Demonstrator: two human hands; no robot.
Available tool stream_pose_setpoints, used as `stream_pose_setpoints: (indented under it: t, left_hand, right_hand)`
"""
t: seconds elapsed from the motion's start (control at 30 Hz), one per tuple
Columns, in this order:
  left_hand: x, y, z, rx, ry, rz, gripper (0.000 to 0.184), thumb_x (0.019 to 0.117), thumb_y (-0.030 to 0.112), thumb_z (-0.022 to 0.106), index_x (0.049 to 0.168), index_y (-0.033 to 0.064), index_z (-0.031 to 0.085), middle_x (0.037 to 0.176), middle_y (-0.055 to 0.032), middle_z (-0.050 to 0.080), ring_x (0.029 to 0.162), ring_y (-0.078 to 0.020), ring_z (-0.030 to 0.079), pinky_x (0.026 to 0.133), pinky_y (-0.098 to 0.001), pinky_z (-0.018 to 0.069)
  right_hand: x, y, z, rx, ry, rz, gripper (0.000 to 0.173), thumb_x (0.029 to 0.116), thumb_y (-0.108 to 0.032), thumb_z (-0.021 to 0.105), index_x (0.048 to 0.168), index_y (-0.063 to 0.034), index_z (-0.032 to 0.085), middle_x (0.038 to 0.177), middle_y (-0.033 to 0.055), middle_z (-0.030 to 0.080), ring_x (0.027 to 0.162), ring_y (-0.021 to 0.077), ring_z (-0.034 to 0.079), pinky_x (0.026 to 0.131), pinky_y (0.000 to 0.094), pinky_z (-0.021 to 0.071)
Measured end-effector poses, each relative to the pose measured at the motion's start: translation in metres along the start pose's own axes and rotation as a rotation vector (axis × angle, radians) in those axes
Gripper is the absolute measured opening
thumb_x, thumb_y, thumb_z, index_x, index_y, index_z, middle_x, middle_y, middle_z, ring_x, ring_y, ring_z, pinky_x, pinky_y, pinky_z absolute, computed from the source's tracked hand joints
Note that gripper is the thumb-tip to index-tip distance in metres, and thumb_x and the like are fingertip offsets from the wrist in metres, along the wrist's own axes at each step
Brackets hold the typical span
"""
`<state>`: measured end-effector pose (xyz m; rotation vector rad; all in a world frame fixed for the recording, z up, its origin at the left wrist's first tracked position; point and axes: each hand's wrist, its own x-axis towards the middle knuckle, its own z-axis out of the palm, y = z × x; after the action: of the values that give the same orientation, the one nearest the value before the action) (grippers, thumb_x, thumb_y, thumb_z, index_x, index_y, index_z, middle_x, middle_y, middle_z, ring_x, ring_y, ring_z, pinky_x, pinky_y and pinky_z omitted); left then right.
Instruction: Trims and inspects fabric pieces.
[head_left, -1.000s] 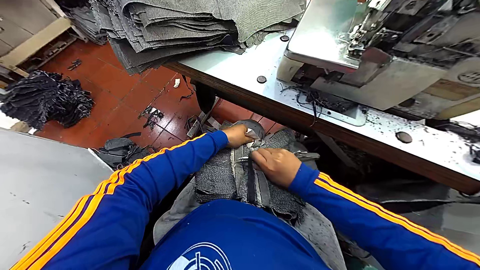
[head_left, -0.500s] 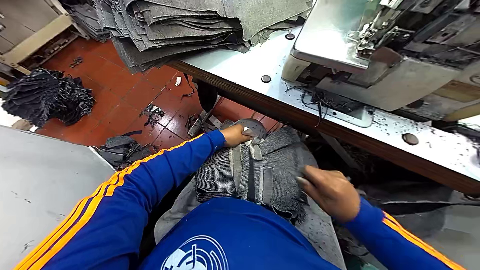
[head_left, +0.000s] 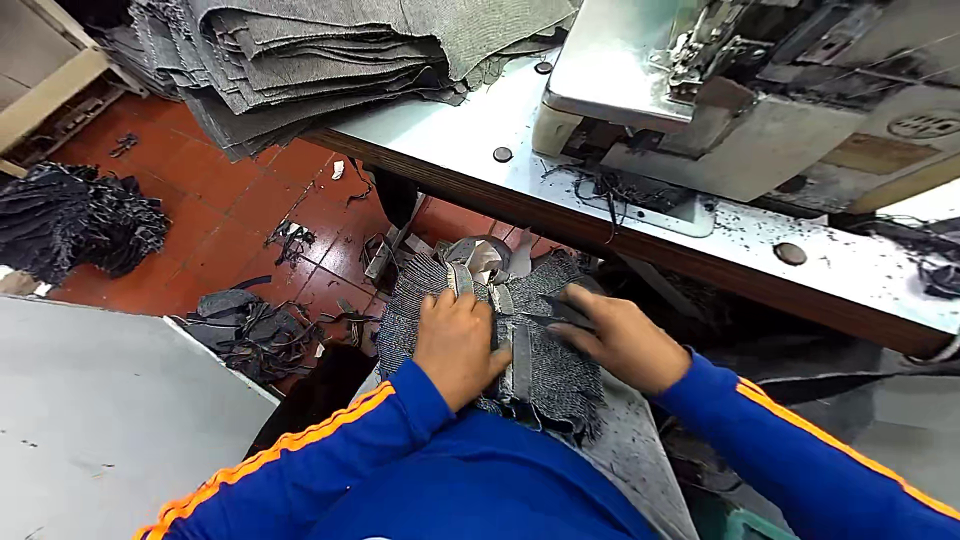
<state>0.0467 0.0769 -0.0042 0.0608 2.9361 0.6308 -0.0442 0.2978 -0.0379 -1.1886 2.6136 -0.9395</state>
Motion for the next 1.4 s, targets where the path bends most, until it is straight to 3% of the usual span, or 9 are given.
stream_pose_setpoints:
  t: [0.1, 0.4, 0.53, 0.67, 0.77, 0.93, 1.17, 1.27, 1.4]
  left_hand:
    - [0.003, 0.007, -0.004, 0.029, -0.072, -0.071, 0.035, 0.0888, 0.036, 0.072, 0.095, 0.0015, 0.074, 0.099, -0.0160, 0.069, 0.103, -0.0365, 0.064, 0.086, -0.0562, 0.0472]
    - [0.000, -0.008, -0.004, -0.353, -0.024, -0.151, 0.018, 0.0883, 0.021, 0.073, 0.082, 0.0042, 0.073, 0.085, -0.0081, 0.066, 0.094, -0.0257, 0.062, 0.091, -0.0490, 0.0449]
    - [-0.004, -0.009, -0.004, -0.364, 0.033, -0.144, 0.021, 0.0920, 0.020, 0.064, 0.088, 0.0033, 0.075, 0.087, -0.0087, 0.068, 0.095, -0.0254, 0.062, 0.090, -0.0471, 0.0452]
    - [-0.007, -0.004, 0.006, -0.101, 0.201, -0.027, 0.038, 0.0858, 0.038, 0.076, 0.091, 0.0003, 0.074, 0.091, -0.0148, 0.072, 0.091, -0.0337, 0.069, 0.081, -0.0533, 0.0538]
    - [-0.005, -0.004, 0.016, 0.040, 0.322, 0.069, 0.027, 0.0820, 0.028, 0.077, 0.085, 0.0017, 0.072, 0.083, -0.0137, 0.069, 0.080, -0.0325, 0.069, 0.068, -0.0502, 0.0547]
    - [-0.005, -0.003, 0.025, 0.113, 0.488, 0.194, 0.015, 0.0798, 0.017, 0.073, 0.075, 0.0028, 0.071, 0.072, -0.0105, 0.067, 0.067, -0.0270, 0.070, 0.057, -0.0428, 0.0563]
    - [-0.013, -0.006, 0.021, -0.254, 0.408, 0.086, 0.019, 0.0887, 0.014, 0.066, 0.077, 0.0020, 0.075, 0.077, -0.0092, 0.071, 0.074, -0.0229, 0.071, 0.070, -0.0429, 0.0571]
    - [-0.013, -0.007, 0.018, -0.355, 0.332, 0.010, 0.022, 0.0900, 0.015, 0.063, 0.077, 0.0014, 0.075, 0.075, -0.0080, 0.068, 0.070, -0.0200, 0.066, 0.068, -0.0406, 0.0539]
    - [-0.014, -0.011, 0.024, -0.414, 0.409, 0.039, 0.018, 0.0866, 0.014, 0.066, 0.075, 0.0027, 0.073, 0.072, -0.0058, 0.067, 0.066, -0.0144, 0.064, 0.063, -0.0329, 0.0535]
  right_hand:
    - [0.007, -0.005, 0.007, 0.014, -0.091, 0.073, 0.028, 0.0878, -0.016, 0.077, 0.108, -0.0015, 0.063, 0.077, 0.0120, 0.067, 0.067, 0.0296, 0.069, 0.061, 0.0519, 0.0568]
    - [0.021, -0.025, 0.007, -0.123, -0.165, -0.027, 0.020, 0.0888, -0.012, 0.077, 0.103, -0.0031, 0.066, 0.083, 0.0148, 0.068, 0.072, 0.0341, 0.070, 0.062, 0.0539, 0.0569]
    - [0.032, -0.040, 0.022, -0.142, -0.081, -0.046, 0.021, 0.0897, -0.011, 0.075, 0.105, 0.0002, 0.065, 0.086, 0.0184, 0.069, 0.068, 0.0367, 0.070, 0.059, 0.0541, 0.0572]
    - [0.028, -0.046, 0.033, -0.129, 0.053, 0.010, 0.024, 0.0853, -0.012, 0.079, 0.099, 0.0008, 0.064, 0.079, 0.0167, 0.067, 0.063, 0.0348, 0.069, 0.054, 0.0525, 0.0568]
    - [0.030, -0.050, 0.024, -0.046, -0.045, 0.099, 0.022, 0.0889, -0.010, 0.077, 0.103, 0.0014, 0.064, 0.079, 0.0169, 0.068, 0.069, 0.0353, 0.070, 0.062, 0.0538, 0.0571]
    - [0.029, -0.051, 0.020, -0.088, -0.039, 0.077, 0.024, 0.0861, -0.009, 0.078, 0.103, 0.0016, 0.065, 0.081, 0.0174, 0.068, 0.069, 0.0357, 0.070, 0.060, 0.0539, 0.0571]
    - [0.028, -0.048, 0.049, -0.342, 0.151, -0.213, 0.011, 0.0850, -0.007, 0.070, 0.092, 0.0021, 0.068, 0.076, 0.0159, 0.065, 0.056, 0.0309, 0.068, 0.046, 0.0446, 0.0558]
    - [0.027, -0.048, 0.049, -0.361, 0.124, -0.206, 0.012, 0.0868, -0.008, 0.070, 0.092, 0.0025, 0.067, 0.076, 0.0162, 0.064, 0.055, 0.0306, 0.068, 0.045, 0.0440, 0.0556]
    - [0.028, -0.044, 0.048, -0.376, 0.109, -0.277, 0.012, 0.0865, -0.010, 0.067, 0.089, 0.0019, 0.067, 0.073, 0.0155, 0.062, 0.052, 0.0294, 0.066, 0.043, 0.0426, 0.0544]
